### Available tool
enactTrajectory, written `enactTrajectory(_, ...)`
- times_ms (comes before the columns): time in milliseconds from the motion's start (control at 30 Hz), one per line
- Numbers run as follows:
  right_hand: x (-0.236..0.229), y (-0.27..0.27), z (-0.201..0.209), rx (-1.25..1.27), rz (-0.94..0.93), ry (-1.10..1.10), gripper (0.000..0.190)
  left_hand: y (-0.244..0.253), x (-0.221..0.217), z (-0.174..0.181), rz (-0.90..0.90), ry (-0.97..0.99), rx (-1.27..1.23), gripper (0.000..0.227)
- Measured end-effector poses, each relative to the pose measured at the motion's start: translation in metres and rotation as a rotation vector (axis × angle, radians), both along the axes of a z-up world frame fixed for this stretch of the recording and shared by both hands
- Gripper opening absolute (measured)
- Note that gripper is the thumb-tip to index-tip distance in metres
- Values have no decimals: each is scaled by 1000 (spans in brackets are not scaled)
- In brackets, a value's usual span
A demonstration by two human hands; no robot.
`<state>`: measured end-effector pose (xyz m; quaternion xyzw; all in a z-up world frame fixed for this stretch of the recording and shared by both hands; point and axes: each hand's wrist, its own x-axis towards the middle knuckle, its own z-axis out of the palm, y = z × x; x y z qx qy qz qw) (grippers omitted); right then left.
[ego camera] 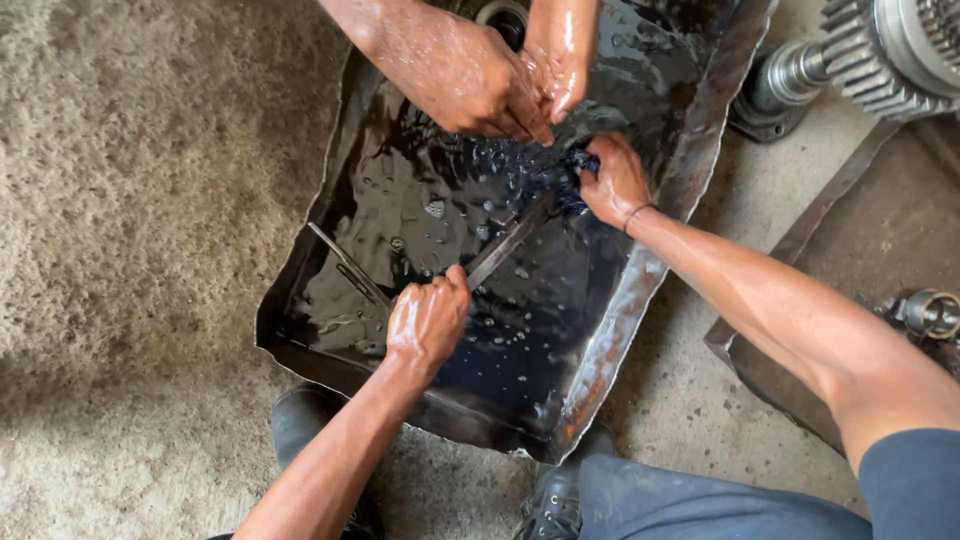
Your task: The person scrubs various metal gearbox components, including a gear and a long metal rod, using a dark cloth and a liquid in a shallow metal tray. The person handles the parts one by one, scrubbing them thoroughly before placing them back into the tray.
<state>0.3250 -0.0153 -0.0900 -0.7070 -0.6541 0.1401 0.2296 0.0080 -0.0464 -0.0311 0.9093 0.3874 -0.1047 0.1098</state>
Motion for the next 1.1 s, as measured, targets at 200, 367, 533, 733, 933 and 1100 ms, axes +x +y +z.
enactTrajectory(200,-40,-32,7,-82,131,192,23,-6,-2,-6,-3,-24,10,5)
enactTrajectory(367,10,6,-11,-50,-49,-9,25,8,0,6,-8,-7,-36,6)
enactTrajectory(533,56,5,-17,-86,10,-155,32,-5,-1,-5,7,-26,27,4)
enactTrajectory(733,30,-29,25,-136,115,-503,55,-21,-1,-29,-16,19,116,7)
enactTrajectory(933,22,-23,26,-352,89,-167,35,-34,-1,-37,-6,37,189,9)
enactTrajectory(1100,10,-13,37,-69,264,60,45,-41,1,-38,55,-25,132,34)
